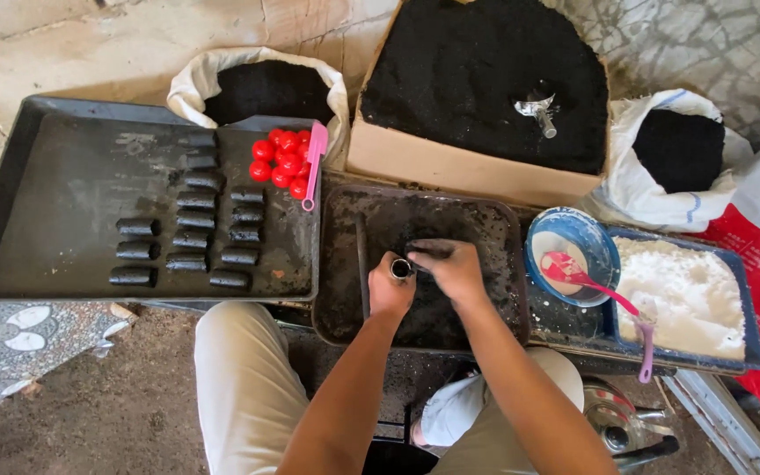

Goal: The person scoops a dark, granular substance from a container and packs it into a cylindrical metal mold. They use a flat metal tool to press the substance firmly into the mold and then push the formed cylinder out onto a tray. The person repeats this process multiple times, arranging the finished cylinders in rows on the tray.

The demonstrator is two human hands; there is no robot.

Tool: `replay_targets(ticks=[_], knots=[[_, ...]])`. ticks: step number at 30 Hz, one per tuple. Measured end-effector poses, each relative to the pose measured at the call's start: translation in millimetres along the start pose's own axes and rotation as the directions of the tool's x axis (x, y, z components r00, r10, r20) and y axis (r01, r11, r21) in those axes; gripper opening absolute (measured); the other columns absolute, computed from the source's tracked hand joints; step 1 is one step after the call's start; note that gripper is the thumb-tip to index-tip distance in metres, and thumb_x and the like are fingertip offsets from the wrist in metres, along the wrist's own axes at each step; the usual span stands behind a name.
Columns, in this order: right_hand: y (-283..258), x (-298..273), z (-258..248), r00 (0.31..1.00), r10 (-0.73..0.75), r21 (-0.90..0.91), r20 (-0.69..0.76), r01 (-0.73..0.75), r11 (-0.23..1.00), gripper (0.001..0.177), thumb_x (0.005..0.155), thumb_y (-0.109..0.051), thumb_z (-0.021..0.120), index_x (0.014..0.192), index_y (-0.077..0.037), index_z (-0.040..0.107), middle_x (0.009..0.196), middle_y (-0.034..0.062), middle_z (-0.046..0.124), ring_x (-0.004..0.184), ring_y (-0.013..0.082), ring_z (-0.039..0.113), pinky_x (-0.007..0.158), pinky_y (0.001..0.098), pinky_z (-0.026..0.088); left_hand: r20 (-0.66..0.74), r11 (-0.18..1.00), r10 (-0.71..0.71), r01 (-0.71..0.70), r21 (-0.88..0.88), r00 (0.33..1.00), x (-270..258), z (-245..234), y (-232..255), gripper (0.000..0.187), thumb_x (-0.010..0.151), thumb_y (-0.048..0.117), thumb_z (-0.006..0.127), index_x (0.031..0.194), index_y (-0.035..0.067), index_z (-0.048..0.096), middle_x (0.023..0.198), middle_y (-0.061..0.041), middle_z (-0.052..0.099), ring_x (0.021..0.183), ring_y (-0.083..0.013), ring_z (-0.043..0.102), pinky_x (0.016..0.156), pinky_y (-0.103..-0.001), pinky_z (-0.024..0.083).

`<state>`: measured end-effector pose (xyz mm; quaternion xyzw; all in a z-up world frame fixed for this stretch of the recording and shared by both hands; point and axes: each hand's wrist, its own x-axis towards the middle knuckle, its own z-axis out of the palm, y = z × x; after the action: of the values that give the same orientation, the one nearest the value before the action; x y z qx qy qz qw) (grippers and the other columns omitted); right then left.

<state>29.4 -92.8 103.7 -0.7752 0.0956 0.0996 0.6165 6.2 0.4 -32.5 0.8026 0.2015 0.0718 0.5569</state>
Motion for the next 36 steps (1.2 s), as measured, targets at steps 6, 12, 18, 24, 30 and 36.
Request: replay_targets(ticks=[6,12,18,24,30,36], knots=[[23,5,10,0.961,-0.247,-0.2,0.126,0.268,0.942,0.028,0.082,-0.007,0.083,0.108,0.002,0.08,0.104,0.0259,0.076,0.104,0.0432,0.072,0.088,0.0505,0.06,0.051,1.0,-0.005,0.004,0.005,0.999,4,3,-11,0.016,0.085,0.02,0.066,0.094,0.007,0.061,0.081,-0.023,0.07,0.088,-0.0451,0.072,0.071,-0.056,0.056],[20,1,11,0.929,-0.309,-0.27,0.203,0.356,0.895,0.025,0.089,-0.006,0.078,0.111,0.007,0.077,0.105,0.0284,0.075,0.106,0.0464,0.07,0.091,0.0573,0.06,0.078,0.999,0.015,-0.012,-0.038,0.997,7,7,-19,0.013,0.084,0.012,0.063,0.095,0.006,0.058,0.078,-0.022,0.067,0.083,-0.0438,0.071,0.064,-0.053,0.052],[25,17,5,0.943,-0.303,-0.394,0.138,0.333,0.857,0.023,0.084,-0.006,0.077,0.106,-0.001,0.082,0.098,0.0206,0.078,0.098,0.0398,0.075,0.085,0.0455,0.062,0.084,1.0,0.019,-0.019,-0.004,0.996,5,-1,-9,0.018,0.092,0.023,0.067,0.099,0.008,0.063,0.084,-0.018,0.072,0.086,-0.0385,0.074,0.07,-0.049,0.06],[29,38,12,0.948,-0.147,-0.519,0.281,0.279,0.808,0.032,0.08,-0.013,0.08,0.107,0.004,0.079,0.103,0.0279,0.076,0.104,0.0448,0.073,0.089,0.0533,0.06,0.089,0.998,0.048,-0.043,-0.053,0.995,5,6,-17,0.011,0.094,0.014,0.065,0.1,0.006,0.061,0.085,-0.02,0.07,0.087,-0.0395,0.073,0.069,-0.05,0.06],[42,71,23,0.949,0.03,-0.71,0.315,0.215,0.67,0.028,0.078,-0.012,0.081,0.104,-0.001,0.08,0.1,0.0213,0.077,0.092,0.0381,0.075,0.073,0.0458,0.065,0.047,0.997,0.048,-0.045,-0.057,0.998,9,15,-29,0.018,0.082,0.012,0.07,0.097,0.005,0.062,0.083,-0.022,0.07,0.087,-0.0439,0.072,0.072,-0.053,0.058],[30,72,24,0.91,0.236,-0.766,0.342,0.124,0.631,0.036,0.08,-0.011,0.082,0.114,0.001,0.077,0.108,0.0243,0.075,0.093,0.0373,0.075,0.064,0.0447,0.065,0.054,0.994,0.029,-0.023,-0.109,0.998,6,8,-23,0.018,0.078,0.012,0.066,0.095,0.007,0.063,0.082,-0.02,0.071,0.087,-0.043,0.073,0.072,-0.051,0.059]])
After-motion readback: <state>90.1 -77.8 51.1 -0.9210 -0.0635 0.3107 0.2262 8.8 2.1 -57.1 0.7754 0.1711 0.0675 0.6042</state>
